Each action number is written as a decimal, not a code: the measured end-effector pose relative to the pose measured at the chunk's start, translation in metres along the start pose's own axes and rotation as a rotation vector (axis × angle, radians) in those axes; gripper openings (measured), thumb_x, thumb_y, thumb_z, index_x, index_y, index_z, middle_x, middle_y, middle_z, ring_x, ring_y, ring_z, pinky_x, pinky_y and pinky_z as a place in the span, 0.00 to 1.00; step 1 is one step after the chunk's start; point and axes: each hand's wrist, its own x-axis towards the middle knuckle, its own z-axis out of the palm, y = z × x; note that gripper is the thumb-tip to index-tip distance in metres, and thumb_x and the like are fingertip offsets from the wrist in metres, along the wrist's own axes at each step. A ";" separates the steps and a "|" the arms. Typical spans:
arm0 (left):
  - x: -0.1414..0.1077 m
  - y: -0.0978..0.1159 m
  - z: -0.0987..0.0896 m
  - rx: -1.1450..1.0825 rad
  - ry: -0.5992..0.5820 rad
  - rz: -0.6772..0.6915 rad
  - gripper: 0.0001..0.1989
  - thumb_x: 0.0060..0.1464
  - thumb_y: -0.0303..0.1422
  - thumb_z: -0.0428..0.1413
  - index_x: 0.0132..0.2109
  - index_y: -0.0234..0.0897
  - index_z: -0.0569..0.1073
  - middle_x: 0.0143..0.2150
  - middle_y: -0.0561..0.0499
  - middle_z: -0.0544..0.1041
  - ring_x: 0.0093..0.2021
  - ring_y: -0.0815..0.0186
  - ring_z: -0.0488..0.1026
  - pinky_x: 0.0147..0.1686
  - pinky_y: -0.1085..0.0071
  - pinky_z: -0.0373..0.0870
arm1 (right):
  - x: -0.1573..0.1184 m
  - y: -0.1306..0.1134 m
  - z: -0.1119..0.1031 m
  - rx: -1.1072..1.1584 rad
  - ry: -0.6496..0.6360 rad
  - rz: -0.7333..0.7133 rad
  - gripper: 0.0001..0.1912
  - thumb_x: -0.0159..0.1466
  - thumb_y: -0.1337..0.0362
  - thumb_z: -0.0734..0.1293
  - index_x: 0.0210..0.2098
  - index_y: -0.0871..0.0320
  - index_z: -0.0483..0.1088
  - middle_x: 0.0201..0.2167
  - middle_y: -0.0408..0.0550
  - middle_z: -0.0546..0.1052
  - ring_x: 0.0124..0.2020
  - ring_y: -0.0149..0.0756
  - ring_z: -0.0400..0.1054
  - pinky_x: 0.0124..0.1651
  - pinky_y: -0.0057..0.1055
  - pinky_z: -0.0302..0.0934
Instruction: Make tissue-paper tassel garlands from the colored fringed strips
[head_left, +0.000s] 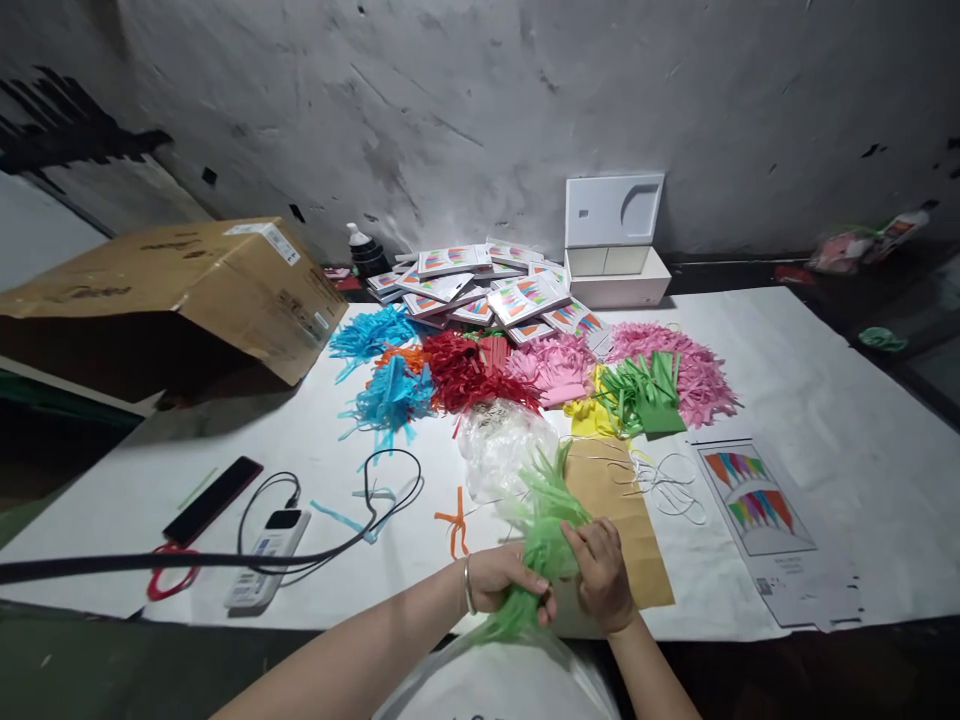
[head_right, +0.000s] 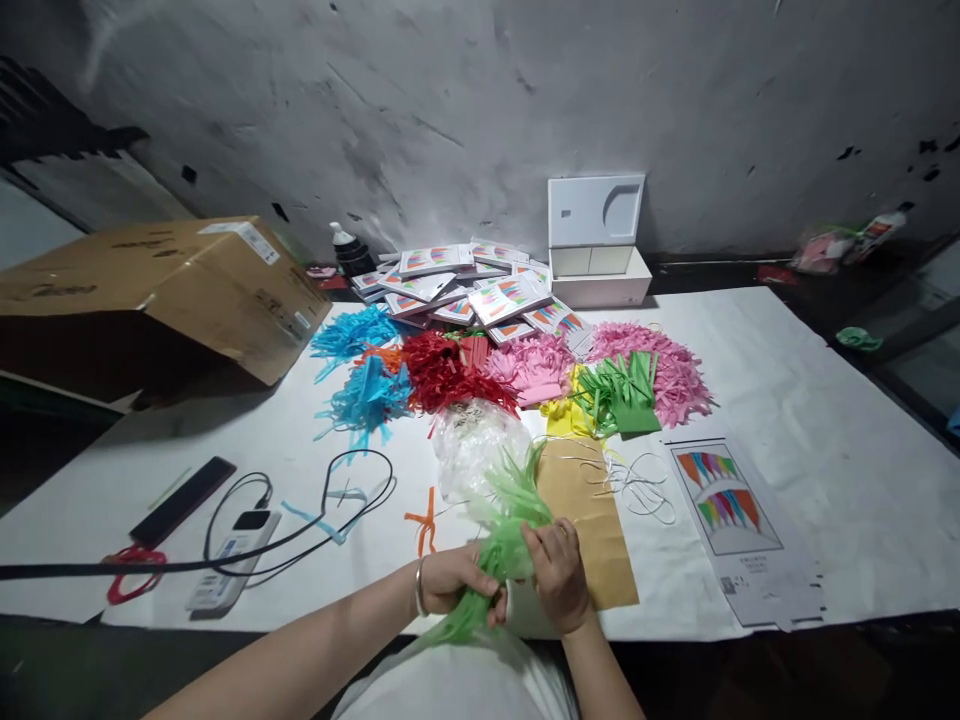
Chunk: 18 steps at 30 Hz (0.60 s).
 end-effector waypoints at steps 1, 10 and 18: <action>0.005 -0.001 -0.001 0.020 0.033 -0.004 0.15 0.40 0.33 0.65 0.36 0.30 0.75 0.27 0.47 0.79 0.23 0.66 0.74 0.29 0.69 0.69 | -0.002 0.009 -0.005 -0.027 0.003 0.009 0.26 0.59 0.78 0.54 0.54 0.58 0.66 0.32 0.48 0.70 0.37 0.38 0.65 0.49 0.45 0.60; 0.013 0.011 -0.020 0.676 0.356 0.017 0.10 0.51 0.35 0.55 0.38 0.33 0.70 0.24 0.54 0.72 0.22 0.70 0.69 0.28 0.71 0.69 | -0.027 0.046 -0.058 -0.314 0.003 0.042 0.24 0.59 0.76 0.56 0.52 0.57 0.69 0.38 0.51 0.74 0.46 0.41 0.66 0.58 0.48 0.50; -0.086 0.010 -0.068 1.276 0.899 -0.091 0.16 0.47 0.25 0.52 0.45 0.36 0.70 0.45 0.40 0.75 0.50 0.49 0.69 0.49 0.51 0.61 | -0.069 -0.018 0.072 -0.133 -0.243 0.011 0.20 0.60 0.76 0.59 0.49 0.60 0.70 0.55 0.53 0.70 0.60 0.43 0.57 0.65 0.46 0.39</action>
